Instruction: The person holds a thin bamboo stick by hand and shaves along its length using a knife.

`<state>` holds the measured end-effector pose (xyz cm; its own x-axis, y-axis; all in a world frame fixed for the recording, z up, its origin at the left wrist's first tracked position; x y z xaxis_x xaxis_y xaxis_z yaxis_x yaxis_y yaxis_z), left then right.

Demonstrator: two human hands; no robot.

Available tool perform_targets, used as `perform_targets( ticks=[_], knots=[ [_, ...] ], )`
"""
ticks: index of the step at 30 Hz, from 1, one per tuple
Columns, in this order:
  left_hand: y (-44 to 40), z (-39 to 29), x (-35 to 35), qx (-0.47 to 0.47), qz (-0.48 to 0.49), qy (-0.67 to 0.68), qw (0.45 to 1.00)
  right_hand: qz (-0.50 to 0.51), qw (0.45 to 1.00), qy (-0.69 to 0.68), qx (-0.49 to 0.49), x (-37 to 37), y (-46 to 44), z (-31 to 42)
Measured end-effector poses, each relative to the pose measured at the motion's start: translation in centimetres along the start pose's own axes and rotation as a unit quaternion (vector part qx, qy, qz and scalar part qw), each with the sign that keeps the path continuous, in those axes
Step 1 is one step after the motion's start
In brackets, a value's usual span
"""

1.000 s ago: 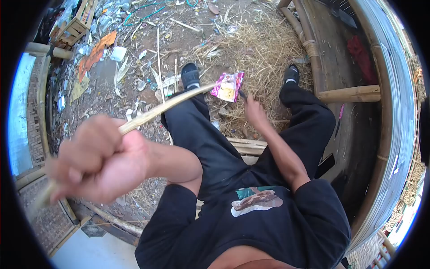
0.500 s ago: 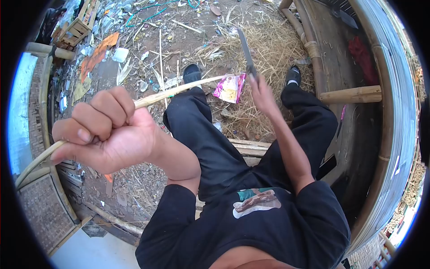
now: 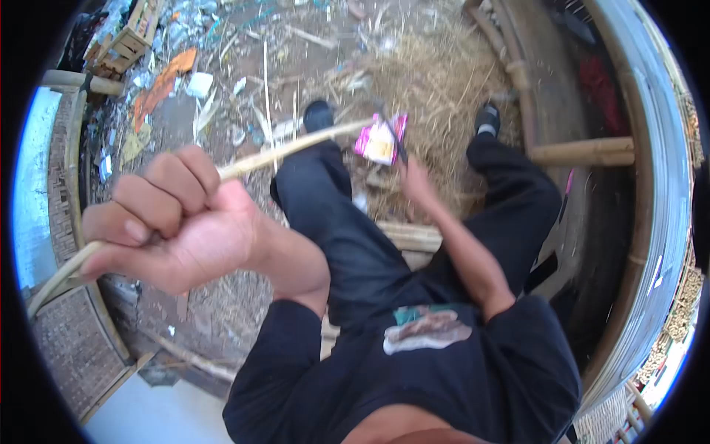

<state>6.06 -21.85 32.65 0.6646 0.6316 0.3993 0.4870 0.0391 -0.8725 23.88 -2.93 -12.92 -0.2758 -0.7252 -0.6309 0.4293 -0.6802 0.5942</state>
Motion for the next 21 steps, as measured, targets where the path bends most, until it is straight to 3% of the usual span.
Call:
perform_targets(
  ticks=[1,2,3,4,5,6,7,9,10,11,12,15,18,20,21],
  knots=[
    [-0.1,-0.4,-0.2,0.006,0.011,-0.013,1.0,0.033,0.995,-0.079,-0.048,0.5,0.9,0.8],
    [-0.2,-0.3,-0.4,0.01,-0.004,-0.007,1.0,0.205,0.959,-0.194,-0.025,1.7,1.4,1.1],
    [-0.3,-0.1,-0.3,0.017,-0.003,-0.006,1.0,0.202,0.959,-0.194,-0.031,0.4,1.5,1.7],
    [-0.2,0.4,-0.6,0.01,-0.027,-0.032,0.999,0.378,0.847,-0.371,0.048,1.2,2.7,1.8],
    [-0.1,0.8,-1.0,0.003,-0.051,-0.058,0.997,0.522,0.667,-0.518,0.123,1.5,4.5,2.8],
    [0.1,1.3,-1.3,-0.008,-0.067,-0.074,0.995,0.513,0.634,-0.563,0.134,0.3,4.7,3.8],
    [0.1,1.5,-1.5,-0.006,-0.07,-0.074,0.995,0.512,0.637,-0.56,0.133,-0.8,5.2,4.8],
    [0.1,1.5,-2.4,-0.006,-0.096,-0.109,0.989,0.261,0.852,-0.444,0.092,-5.1,3.7,5.2],
    [0.1,1.6,-2.4,-0.005,-0.093,-0.108,0.99,0.106,0.935,-0.337,-0.011,-8.7,3.6,7.0],
    [0.1,1.6,-2.5,-0.008,-0.094,-0.109,0.99,-0.055,0.969,-0.214,-0.111,-12.1,4.9,9.3],
    [0.1,1.6,-2.4,-0.006,-0.09,-0.107,0.99,-0.054,0.97,-0.213,-0.109,-13.7,6.6,10.8],
    [0.2,1.7,-2.1,-0.005,-0.092,-0.114,0.989,-0.212,0.891,-0.286,-0.282,-20.5,14.0,15.3],
    [0.0,1.6,-1.8,0.0,-0.078,-0.113,0.99,-0.261,0.816,-0.373,-0.356,-19.8,15.9,14.6],
    [-0.4,0.8,-1.6,0.003,-0.057,-0.104,0.993,-0.222,0.933,-0.163,-0.23,-11.0,9.4,9.9],
    [-0.5,-0.3,-1.2,0.0,-0.042,-0.046,0.998,-0.13,0.988,0.055,-0.067,-5.1,5.1,4.8]
  ],
)
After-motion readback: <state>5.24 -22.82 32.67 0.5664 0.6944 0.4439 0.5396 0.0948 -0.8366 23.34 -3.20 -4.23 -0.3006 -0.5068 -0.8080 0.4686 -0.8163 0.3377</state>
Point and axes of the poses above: each hand's wrist, its own y-axis away from the middle knuckle, its own x-axis out of the palm, z = x × y, the point moved 8 cm from there along -y, towards the middle knuckle, and after that the axes turned 15 degrees about x, right-handed, at the moved point
